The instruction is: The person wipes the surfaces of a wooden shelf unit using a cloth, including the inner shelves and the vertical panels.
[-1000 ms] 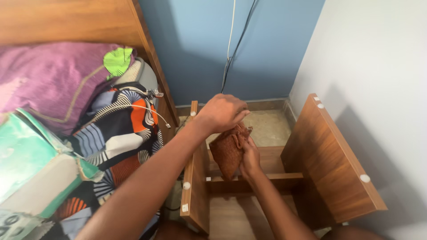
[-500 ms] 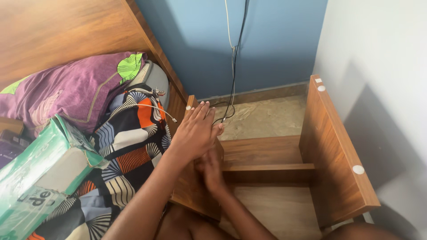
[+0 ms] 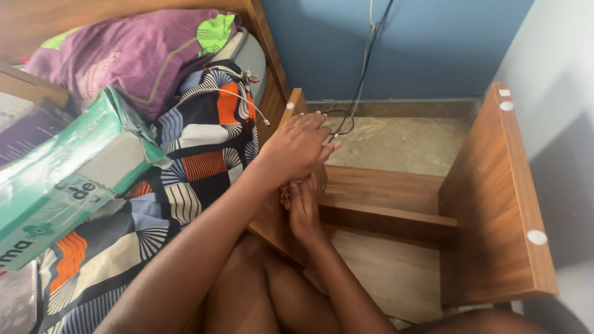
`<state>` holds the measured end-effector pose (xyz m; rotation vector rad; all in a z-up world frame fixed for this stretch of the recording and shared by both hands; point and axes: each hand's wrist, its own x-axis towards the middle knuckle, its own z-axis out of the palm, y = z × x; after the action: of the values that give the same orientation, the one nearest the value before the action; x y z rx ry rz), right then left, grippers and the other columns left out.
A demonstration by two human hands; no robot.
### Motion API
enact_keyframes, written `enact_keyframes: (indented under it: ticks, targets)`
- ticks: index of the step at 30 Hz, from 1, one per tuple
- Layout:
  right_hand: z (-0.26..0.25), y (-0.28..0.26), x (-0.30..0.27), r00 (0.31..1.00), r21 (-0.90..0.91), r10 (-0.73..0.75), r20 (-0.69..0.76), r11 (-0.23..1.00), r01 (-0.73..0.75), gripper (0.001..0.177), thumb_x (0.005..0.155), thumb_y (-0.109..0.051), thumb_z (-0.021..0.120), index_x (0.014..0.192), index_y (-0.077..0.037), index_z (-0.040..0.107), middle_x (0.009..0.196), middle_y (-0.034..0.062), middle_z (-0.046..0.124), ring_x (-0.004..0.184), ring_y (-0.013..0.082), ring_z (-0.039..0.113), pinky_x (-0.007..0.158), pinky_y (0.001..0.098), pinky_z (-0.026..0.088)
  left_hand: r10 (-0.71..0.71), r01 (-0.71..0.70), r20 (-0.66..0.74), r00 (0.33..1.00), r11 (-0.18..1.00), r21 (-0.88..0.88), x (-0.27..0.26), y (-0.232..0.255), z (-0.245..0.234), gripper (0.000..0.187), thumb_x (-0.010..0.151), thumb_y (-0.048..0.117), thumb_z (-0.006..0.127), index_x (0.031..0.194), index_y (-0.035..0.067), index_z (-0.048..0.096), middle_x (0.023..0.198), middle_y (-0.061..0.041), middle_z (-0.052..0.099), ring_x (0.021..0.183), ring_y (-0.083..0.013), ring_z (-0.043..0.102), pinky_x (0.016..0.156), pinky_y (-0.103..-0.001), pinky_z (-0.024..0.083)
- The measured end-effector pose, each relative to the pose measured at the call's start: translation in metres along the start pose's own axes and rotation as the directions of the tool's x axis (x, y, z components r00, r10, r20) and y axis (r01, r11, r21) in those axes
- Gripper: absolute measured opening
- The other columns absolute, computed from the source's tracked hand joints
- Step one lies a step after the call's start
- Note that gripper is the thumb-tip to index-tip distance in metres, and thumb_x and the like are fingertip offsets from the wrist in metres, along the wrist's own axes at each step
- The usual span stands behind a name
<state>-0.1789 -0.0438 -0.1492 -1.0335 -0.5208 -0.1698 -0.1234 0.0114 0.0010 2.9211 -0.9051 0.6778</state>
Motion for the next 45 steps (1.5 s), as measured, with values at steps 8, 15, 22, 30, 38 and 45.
enact_keyframes:
  ticks: [8,15,22,30,38,45]
  targets:
    - [-0.013,0.021,-0.002,0.982,0.042,0.161,-0.095,0.987,-0.157,0.030,0.112,-0.014,0.041,0.138,0.001,0.048,0.099,0.0013,0.051,0.075,0.0076,0.047,0.061,0.0227,0.041,0.034,-0.032,0.056,0.998,0.999,-0.027,0.000,0.005,-0.005,0.046,0.102,0.044,0.055,0.107,0.001,0.071,0.132,-0.020,0.065,0.129,-0.0369,0.058,0.111,-0.048,0.042]
    - [0.018,-0.014,-0.015,0.994,-0.148,-0.080,-0.077,0.987,0.067,0.030,0.110,-0.019,0.040,0.134,-0.003,0.051,0.089,0.0016,0.053,0.067,0.0066,0.047,0.055,0.0211,0.040,0.058,-0.056,-0.058,0.997,0.998,0.027,0.001,0.005,-0.005,0.049,0.101,0.046,0.055,0.109,0.001,0.072,0.128,-0.020,0.067,0.126,-0.0344,0.060,0.110,-0.049,0.042]
    - [0.001,-0.003,-0.003,0.974,-0.252,-0.187,-0.130,0.956,0.150,0.028,0.114,-0.023,0.037,0.123,-0.002,0.054,0.096,0.0046,0.054,0.080,0.0114,0.048,0.070,0.0269,0.040,0.097,-0.082,-0.086,0.992,0.984,0.160,-0.001,0.001,-0.001,0.054,0.101,0.051,0.056,0.105,-0.001,0.073,0.125,-0.022,0.068,0.119,-0.0356,0.062,0.108,-0.047,0.045]
    - [0.003,-0.012,0.001,0.938,0.084,0.285,-0.197,0.958,-0.274,0.036,0.111,-0.016,0.036,0.143,-0.005,0.049,0.096,0.0208,0.053,0.077,0.0347,0.046,0.073,0.0465,0.040,0.109,-0.102,-0.066,0.992,0.990,0.100,0.005,0.002,-0.007,0.055,0.099,0.051,0.055,0.104,0.000,0.073,0.122,-0.021,0.068,0.120,-0.0340,0.063,0.105,-0.046,0.045]
    - [-0.010,-0.001,-0.003,0.986,-0.490,-0.165,-0.029,0.862,0.130,0.043,0.105,-0.014,0.037,0.142,0.003,0.051,0.152,0.0242,0.045,0.142,0.0400,0.041,0.121,0.0485,0.030,0.094,-0.088,-0.091,0.991,0.994,0.067,0.004,0.005,-0.009,0.053,0.098,0.050,0.055,0.103,0.001,0.073,0.123,-0.021,0.069,0.115,-0.0349,0.066,0.102,-0.046,0.048]
    - [-0.021,0.044,0.025,0.917,-0.264,0.339,-0.210,0.883,-0.387,0.055,0.109,-0.031,0.024,0.151,-0.005,0.047,0.134,0.0268,0.055,0.114,0.0438,0.052,0.099,0.0471,0.042,-0.022,0.020,0.160,0.987,1.000,0.011,0.006,0.009,-0.014,0.047,0.097,0.048,0.055,0.099,0.005,0.074,0.108,-0.014,0.072,0.110,-0.0309,0.066,0.099,-0.045,0.049]
